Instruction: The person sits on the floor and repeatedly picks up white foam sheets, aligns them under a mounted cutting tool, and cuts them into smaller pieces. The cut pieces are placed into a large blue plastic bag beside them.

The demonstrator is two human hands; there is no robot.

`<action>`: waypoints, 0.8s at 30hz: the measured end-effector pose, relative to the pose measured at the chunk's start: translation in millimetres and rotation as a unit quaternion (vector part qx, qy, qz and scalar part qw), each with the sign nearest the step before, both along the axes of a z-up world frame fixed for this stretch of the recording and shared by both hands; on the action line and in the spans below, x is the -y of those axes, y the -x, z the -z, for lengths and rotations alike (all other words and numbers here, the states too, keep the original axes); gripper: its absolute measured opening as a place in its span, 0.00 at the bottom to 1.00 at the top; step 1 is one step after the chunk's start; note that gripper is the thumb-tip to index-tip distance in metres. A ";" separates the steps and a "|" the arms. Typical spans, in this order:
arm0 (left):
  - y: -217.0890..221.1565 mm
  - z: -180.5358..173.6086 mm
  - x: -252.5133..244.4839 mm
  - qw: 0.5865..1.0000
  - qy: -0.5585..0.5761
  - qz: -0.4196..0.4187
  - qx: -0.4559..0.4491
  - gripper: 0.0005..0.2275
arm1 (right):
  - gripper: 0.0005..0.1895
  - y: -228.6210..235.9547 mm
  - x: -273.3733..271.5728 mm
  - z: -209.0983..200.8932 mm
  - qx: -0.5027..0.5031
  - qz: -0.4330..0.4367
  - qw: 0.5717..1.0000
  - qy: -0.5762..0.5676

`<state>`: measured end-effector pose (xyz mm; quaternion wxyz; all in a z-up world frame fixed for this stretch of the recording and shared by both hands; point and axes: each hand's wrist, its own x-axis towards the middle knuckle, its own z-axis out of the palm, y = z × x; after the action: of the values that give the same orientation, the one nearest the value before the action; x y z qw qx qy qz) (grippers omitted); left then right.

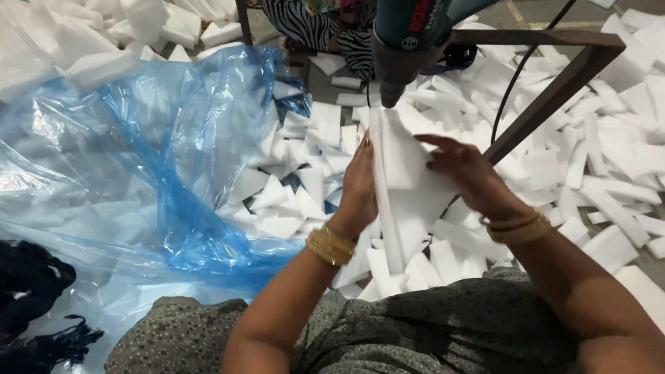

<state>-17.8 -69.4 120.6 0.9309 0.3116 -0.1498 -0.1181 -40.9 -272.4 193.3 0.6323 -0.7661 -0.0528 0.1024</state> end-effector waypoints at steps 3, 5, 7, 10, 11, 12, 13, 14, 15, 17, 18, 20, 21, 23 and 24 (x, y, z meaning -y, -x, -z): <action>25.0 0.4 -6.9 0.999 -0.031 -0.026 0.029 0.25 | 0.29 20.2 -14.7 -8.9 -0.014 0.002 0.999 0.034; 34.9 3.3 -11.0 0.997 -0.065 -0.041 -0.010 0.25 | 0.29 32.5 -20.8 -10.8 0.005 -0.001 0.995 0.104; 42.2 6.8 -15.8 0.990 -0.122 -0.064 -0.016 0.25 | 0.29 35.5 -28.0 -8.9 0.004 0.000 0.990 0.144; 51.1 11.6 -21.5 0.971 -0.215 -0.103 0.017 0.25 | 0.29 37.8 -34.3 -1.3 0.035 -0.029 0.991 0.127; 52.9 12.4 -22.4 0.967 -0.230 -0.111 0.023 0.25 | 0.29 37.5 -35.7 0.8 0.051 -0.044 0.992 0.108; 54.7 13.2 -23.3 0.962 -0.245 -0.119 0.030 0.25 | 0.29 37.0 -37.6 2.8 0.035 -0.033 0.991 0.128; 57.1 14.2 -23.6 0.956 -0.262 -0.128 0.042 0.25 | 0.29 36.3 -41.0 5.8 0.019 -0.022 0.989 0.148; 59.2 15.1 -23.8 0.949 -0.278 -0.137 0.055 0.26 | 0.30 35.7 -42.8 7.6 0.002 -0.011 0.986 0.168; 60.5 15.9 -23.8 0.942 -0.295 -0.145 0.067 0.26 | 0.30 35.7 -42.7 8.6 0.017 -0.019 0.985 0.171; 62.0 17.9 -24.4 0.928 -0.323 -0.163 0.092 0.26 | 0.31 35.2 -43.1 12.7 0.043 -0.037 0.983 0.176; 62.9 19.4 -24.6 0.920 -0.337 -0.172 0.103 0.26 | 0.31 34.7 -42.8 15.4 0.056 -0.045 0.984 0.161; 63.6 22.1 -23.8 0.916 -0.339 -0.182 0.117 0.27 | 0.30 33.5 -41.9 21.2 0.080 -0.059 0.986 0.130; 63.2 23.0 -23.5 0.913 -0.340 -0.187 0.124 0.27 | 0.30 32.4 -42.0 23.8 0.087 -0.062 0.986 0.129; 63.4 25.0 -23.4 0.891 -0.388 -0.197 0.128 0.28 | 0.29 31.6 -42.0 27.6 0.101 -0.068 0.984 0.127; 63.5 25.9 -23.3 0.879 -0.412 -0.202 0.130 0.28 | 0.29 31.9 -42.3 28.6 0.088 -0.065 0.987 0.121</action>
<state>-81.3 -46.0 94.7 0.6939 0.7033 -0.1409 0.0634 -72.8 -230.1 164.7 0.5203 -0.8377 -0.1447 0.0810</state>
